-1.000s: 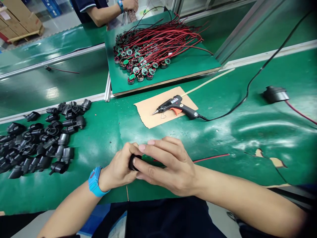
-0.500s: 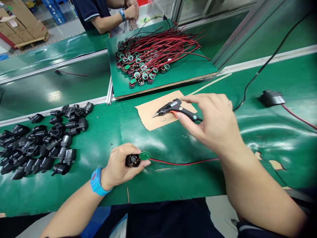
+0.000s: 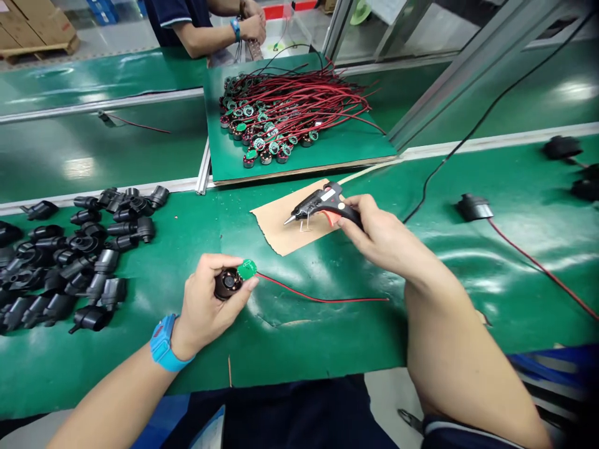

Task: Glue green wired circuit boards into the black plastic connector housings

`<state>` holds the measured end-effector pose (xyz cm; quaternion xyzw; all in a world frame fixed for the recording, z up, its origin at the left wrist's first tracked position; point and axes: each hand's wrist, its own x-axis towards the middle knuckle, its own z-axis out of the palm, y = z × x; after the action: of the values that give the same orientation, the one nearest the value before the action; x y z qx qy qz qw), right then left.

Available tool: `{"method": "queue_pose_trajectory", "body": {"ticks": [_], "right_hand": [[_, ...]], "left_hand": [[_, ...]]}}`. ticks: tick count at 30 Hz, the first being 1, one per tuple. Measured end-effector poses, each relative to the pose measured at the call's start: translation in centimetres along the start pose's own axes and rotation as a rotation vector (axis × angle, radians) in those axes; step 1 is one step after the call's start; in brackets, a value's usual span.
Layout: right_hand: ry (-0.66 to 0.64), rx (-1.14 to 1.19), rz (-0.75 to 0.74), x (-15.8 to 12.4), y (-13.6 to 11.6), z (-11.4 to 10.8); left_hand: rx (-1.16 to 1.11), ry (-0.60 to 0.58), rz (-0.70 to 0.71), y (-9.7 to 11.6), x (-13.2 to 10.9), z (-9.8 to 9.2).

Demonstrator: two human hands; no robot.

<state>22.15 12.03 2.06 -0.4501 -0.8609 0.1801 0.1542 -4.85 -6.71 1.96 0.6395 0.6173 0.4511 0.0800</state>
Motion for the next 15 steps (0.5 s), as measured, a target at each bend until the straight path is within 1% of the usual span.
{"method": "queue_pose_trajectory", "body": {"ticks": [3,5,7,9,12,15], "right_hand": [[0.08,0.107,-0.103,-1.0,-2.5,-0.5],[0.159,0.132,-0.155,-1.6,-4.1,-0.4],[0.253,0.09,-0.187,-2.0,-5.4,-0.1],[0.322,0.001,-0.206,-2.2,-6.2,0.2],[0.332,-0.123,-0.215,-2.3,-6.6,0.6],[0.321,-0.174,-0.225,-2.5,-6.6,0.8]], "left_hand": [[-0.041,-0.037,-0.064,0.1,0.2,0.1],[-0.078,-0.071,-0.114,0.2,0.2,0.2],[-0.117,-0.092,-0.146,0.3,0.2,0.3],[-0.143,-0.102,-0.161,0.3,0.1,0.4],[-0.167,-0.115,-0.172,0.4,0.0,0.4],[-0.174,-0.13,-0.171,0.4,0.0,0.4]]}}
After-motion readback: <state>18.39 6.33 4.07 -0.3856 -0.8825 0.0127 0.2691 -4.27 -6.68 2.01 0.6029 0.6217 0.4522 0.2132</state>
